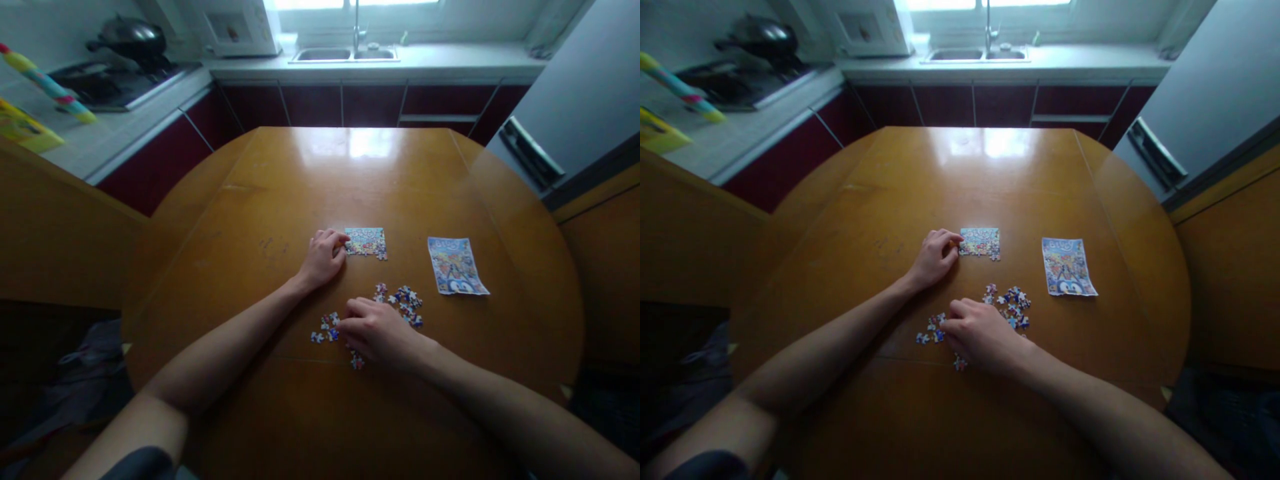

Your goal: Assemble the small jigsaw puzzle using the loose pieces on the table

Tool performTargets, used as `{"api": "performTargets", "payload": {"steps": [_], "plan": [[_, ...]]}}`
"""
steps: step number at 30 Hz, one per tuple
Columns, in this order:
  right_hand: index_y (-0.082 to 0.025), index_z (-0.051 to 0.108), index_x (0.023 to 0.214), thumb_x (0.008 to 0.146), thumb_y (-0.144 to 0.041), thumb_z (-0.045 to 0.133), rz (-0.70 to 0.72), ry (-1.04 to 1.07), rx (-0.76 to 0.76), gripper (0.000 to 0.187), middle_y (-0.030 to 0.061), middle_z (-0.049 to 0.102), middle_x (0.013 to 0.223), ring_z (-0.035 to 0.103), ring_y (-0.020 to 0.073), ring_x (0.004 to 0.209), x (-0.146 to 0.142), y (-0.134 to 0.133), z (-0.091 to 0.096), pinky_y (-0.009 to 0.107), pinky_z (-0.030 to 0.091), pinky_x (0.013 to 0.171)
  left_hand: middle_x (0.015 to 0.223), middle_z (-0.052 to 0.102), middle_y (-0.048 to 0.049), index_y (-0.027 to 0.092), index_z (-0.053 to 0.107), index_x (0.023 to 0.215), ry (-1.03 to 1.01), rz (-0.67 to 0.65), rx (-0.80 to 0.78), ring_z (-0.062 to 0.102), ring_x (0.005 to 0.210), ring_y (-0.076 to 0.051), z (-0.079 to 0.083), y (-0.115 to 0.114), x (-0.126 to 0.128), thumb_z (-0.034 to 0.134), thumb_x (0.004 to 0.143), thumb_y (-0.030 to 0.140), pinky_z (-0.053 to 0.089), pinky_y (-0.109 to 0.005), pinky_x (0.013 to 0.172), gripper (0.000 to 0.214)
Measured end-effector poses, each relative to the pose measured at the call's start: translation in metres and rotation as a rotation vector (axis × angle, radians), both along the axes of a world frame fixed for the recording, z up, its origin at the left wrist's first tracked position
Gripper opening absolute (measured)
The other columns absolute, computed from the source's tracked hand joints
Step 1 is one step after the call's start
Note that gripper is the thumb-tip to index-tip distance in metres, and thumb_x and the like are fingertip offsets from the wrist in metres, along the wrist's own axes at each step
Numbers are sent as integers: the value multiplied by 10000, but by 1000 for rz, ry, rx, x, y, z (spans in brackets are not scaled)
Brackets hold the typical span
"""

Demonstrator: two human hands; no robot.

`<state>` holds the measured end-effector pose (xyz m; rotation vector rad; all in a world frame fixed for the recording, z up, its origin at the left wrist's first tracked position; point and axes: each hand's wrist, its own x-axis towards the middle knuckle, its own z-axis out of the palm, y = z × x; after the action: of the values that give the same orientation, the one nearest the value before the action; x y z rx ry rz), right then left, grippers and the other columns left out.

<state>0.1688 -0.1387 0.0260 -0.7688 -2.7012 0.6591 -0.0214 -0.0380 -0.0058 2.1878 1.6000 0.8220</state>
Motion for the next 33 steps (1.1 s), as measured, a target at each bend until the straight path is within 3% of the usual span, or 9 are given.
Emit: {"api": "performTargets", "payload": {"steps": [7, 11, 15, 19, 21, 23, 26, 30, 33], "plan": [[-235, 711, 1041, 974, -282, 520, 86, -24, 18, 207, 73, 605, 970, 495, 197, 875, -3, -2, 6, 315, 411, 757, 1075, 672, -45, 208, 669, 1025, 3, -9, 24, 532, 1039, -239, 0, 0, 0, 555, 879, 141, 417, -406, 951, 197], [-238, 722, 1043, 978, -256, 513, 5, 75, -26, 219, 62, 623, 954, 517, 182, 851, 4, 8, 4, 305, 419, 746, 1048, 664, -50, 193, 676, 1014, -42, -44, 54, 530, 1025, -230, 2, 0, -1, 567, 879, 141, 420, -402, 957, 182], [-198, 726, 1000, 949, -181, 527, -238, 172, -55, 206, 70, 657, 947, 570, 187, 883, 20, 27, 4, 317, 446, 793, 1048, 630, -57, 204, 682, 1075, -112, -305, 141, 513, 1061, -216, 11, -6, 0, 610, 890, 213, 416, -387, 981, 198], [-186, 734, 878, 920, -207, 558, -523, 162, -98, 183, 65, 681, 863, 595, 172, 737, 40, 50, 9, 309, 457, 691, 912, 620, -44, 214, 695, 1061, -105, -688, 22, 531, 937, -184, 27, -15, 4, 624, 905, 260, 450, -331, 881, 177], [-171, 737, 873, 903, -205, 561, -651, 162, -93, 181, 77, 705, 851, 616, 184, 745, 51, 61, 10, 315, 460, 694, 847, 611, -34, 201, 709, 997, -89, -788, -65, 547, 859, -161, 34, -18, 6, 610, 928, 285, 454, -304, 834, 147], [-167, 741, 847, 886, -206, 566, -740, 129, -90, 184, 89, 728, 845, 632, 194, 742, 60, 69, 9, 323, 460, 698, 827, 607, -33, 186, 718, 941, -78, -793, -99, 552, 831, -153, 40, -20, 7, 638, 918, 315, 450, -304, 835, 153], [-169, 745, 823, 869, -222, 572, -813, 88, -133, 187, 99, 744, 823, 651, 202, 724, 69, 78, 6, 323, 455, 679, 809, 604, -23, 188, 727, 853, -47, -840, -189, 555, 803, -144, 48, -25, 8, 699, 879, 331, 453, -287, 814, 148], [-173, 746, 820, 867, -249, 569, -831, 54, -165, 198, 106, 752, 820, 660, 204, 713, 71, 81, 4, 317, 438, 646, 793, 629, -13, 210, 742, 815, 26, -1061, -373, 583, 813, -145, 62, -40, 15, 779, 814, 300, 460, -241, 742, 98], [-173, 743, 804, 877, -265, 559, -828, 48, -159, 219, 105, 749, 802, 658, 200, 703, 69, 78, 6, 312, 423, 630, 825, 656, -23, 201, 741, 832, 48, -1154, -464, 602, 768, -132, 71, -53, 21, 736, 845, 194, 464, -219, 685, 15]]}}
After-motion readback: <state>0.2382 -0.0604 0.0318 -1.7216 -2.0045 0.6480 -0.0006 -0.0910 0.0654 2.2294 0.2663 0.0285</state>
